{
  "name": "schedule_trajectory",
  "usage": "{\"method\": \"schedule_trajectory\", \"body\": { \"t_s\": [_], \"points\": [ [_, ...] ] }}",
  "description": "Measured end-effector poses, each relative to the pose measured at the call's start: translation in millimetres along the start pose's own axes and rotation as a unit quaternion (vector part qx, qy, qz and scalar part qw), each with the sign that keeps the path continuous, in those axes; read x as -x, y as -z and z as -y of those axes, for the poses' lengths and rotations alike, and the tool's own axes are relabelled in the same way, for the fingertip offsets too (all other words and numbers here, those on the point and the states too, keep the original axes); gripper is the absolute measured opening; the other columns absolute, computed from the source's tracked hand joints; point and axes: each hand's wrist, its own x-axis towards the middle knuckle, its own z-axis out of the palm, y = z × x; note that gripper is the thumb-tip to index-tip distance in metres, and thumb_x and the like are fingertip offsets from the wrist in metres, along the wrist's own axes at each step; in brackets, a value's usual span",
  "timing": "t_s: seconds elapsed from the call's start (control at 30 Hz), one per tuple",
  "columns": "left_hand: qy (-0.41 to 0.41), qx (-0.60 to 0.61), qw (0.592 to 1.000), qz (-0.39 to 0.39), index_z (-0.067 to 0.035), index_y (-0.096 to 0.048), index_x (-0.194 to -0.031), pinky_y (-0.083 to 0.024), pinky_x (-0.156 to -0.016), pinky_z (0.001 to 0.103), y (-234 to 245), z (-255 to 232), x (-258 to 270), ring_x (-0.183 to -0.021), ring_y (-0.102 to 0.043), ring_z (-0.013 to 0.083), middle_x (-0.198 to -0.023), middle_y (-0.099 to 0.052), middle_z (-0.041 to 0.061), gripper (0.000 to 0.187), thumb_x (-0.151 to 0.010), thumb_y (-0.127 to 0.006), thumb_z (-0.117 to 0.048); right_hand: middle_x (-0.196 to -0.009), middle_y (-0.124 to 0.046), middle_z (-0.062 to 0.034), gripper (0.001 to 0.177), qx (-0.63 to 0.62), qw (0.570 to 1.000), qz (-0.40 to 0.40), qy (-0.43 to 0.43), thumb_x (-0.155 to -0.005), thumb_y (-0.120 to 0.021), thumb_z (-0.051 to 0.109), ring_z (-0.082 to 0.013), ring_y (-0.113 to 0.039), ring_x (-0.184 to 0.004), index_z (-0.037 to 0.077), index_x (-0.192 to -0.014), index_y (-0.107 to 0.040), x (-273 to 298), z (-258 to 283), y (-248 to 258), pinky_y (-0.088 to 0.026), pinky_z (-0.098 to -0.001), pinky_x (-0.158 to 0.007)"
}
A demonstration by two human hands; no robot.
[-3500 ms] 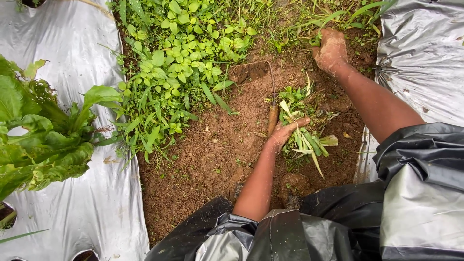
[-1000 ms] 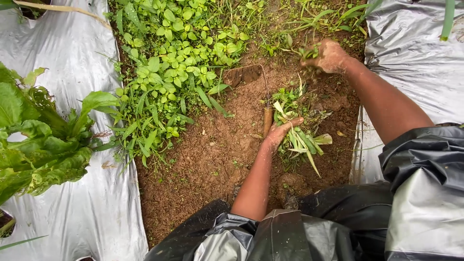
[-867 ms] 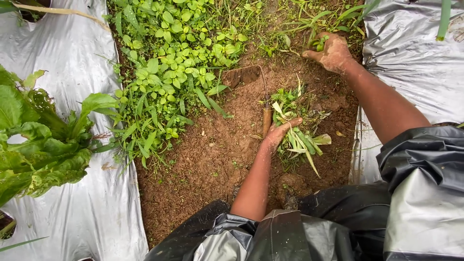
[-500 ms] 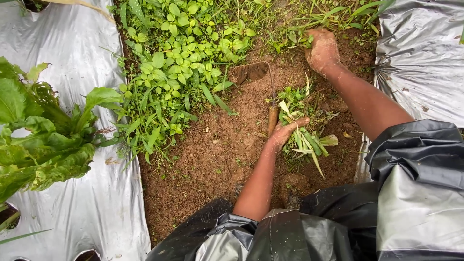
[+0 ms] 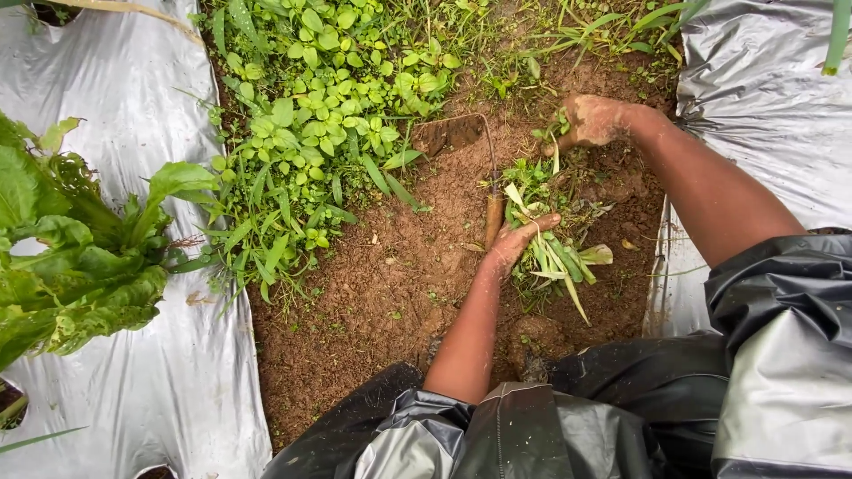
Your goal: The person pulls weeds by hand from the soil between rows of plants and gathers them into a pile. They then use a hoe to chop and loosen the soil around the weeds before gathering the uprooted plants and walking to a different spot to drop them.
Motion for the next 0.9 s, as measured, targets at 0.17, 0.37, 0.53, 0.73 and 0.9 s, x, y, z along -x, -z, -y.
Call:
{"method": "schedule_trajectory", "body": {
  "t_s": [0.17, 0.37, 0.53, 0.73, 0.9],
  "points": [
    [0.056, -0.170, 0.979, 0.099, -0.020, -0.044, -0.148, 0.000, -0.125, 0.056, 0, -22, 13, -0.156, -0.019, 0.0312, -0.166, -0.025, 0.014, 0.107, -0.058, -0.057, -0.076, -0.050, -0.041, 0.0039, 0.024, -0.038, 0.970, -0.222, 0.094, -0.101, -0.072, 0.022, -0.0119, -0.039, -0.038, 0.016, -0.122, -0.061, 9, 44, -19, -0.042, -0.0304, -0.040],
    [0.084, -0.206, 0.972, 0.069, -0.028, -0.048, -0.145, 0.014, -0.122, 0.057, -1, -31, 23, -0.157, 0.004, 0.0320, -0.169, -0.018, 0.009, 0.105, -0.053, -0.052, -0.080, -0.146, -0.037, -0.0374, 0.066, 0.101, 0.927, -0.350, 0.093, -0.095, -0.070, 0.050, -0.0514, -0.034, -0.132, 0.010, -0.144, -0.053, -53, 30, -57, -0.036, -0.0660, -0.102],
    [0.123, -0.173, 0.977, -0.013, -0.025, -0.042, -0.149, -0.005, -0.128, 0.051, -8, -54, 44, -0.157, -0.013, 0.0307, -0.169, -0.015, 0.011, 0.123, -0.039, -0.061, -0.075, -0.105, -0.065, -0.0142, 0.003, -0.714, 0.622, -0.320, -0.007, -0.087, -0.061, 0.002, -0.0209, -0.066, -0.073, 0.004, -0.090, -0.062, -52, 71, -27, -0.058, -0.0283, -0.054],
    [0.120, -0.222, 0.967, 0.021, -0.029, -0.043, -0.148, -0.001, -0.126, 0.055, -6, -55, 40, -0.158, -0.010, 0.0301, -0.170, -0.012, 0.011, 0.120, -0.040, -0.052, -0.081, -0.120, -0.044, -0.0214, 0.017, -0.799, 0.433, -0.413, 0.063, -0.073, -0.060, 0.005, -0.0394, -0.055, -0.108, -0.001, -0.088, -0.055, -80, 10, -15, -0.065, -0.0508, -0.081],
    [0.153, -0.209, 0.966, -0.024, -0.017, -0.024, -0.157, -0.008, -0.127, 0.053, -12, -77, 59, -0.156, -0.016, 0.0318, -0.168, -0.016, 0.010, 0.138, -0.037, -0.055, -0.078, -0.117, -0.040, -0.0196, 0.054, -0.710, 0.503, -0.477, 0.123, -0.077, -0.077, -0.022, -0.0298, -0.056, -0.100, 0.002, -0.123, -0.061, -96, -16, 5, -0.066, -0.0346, -0.082]
  ]
}}
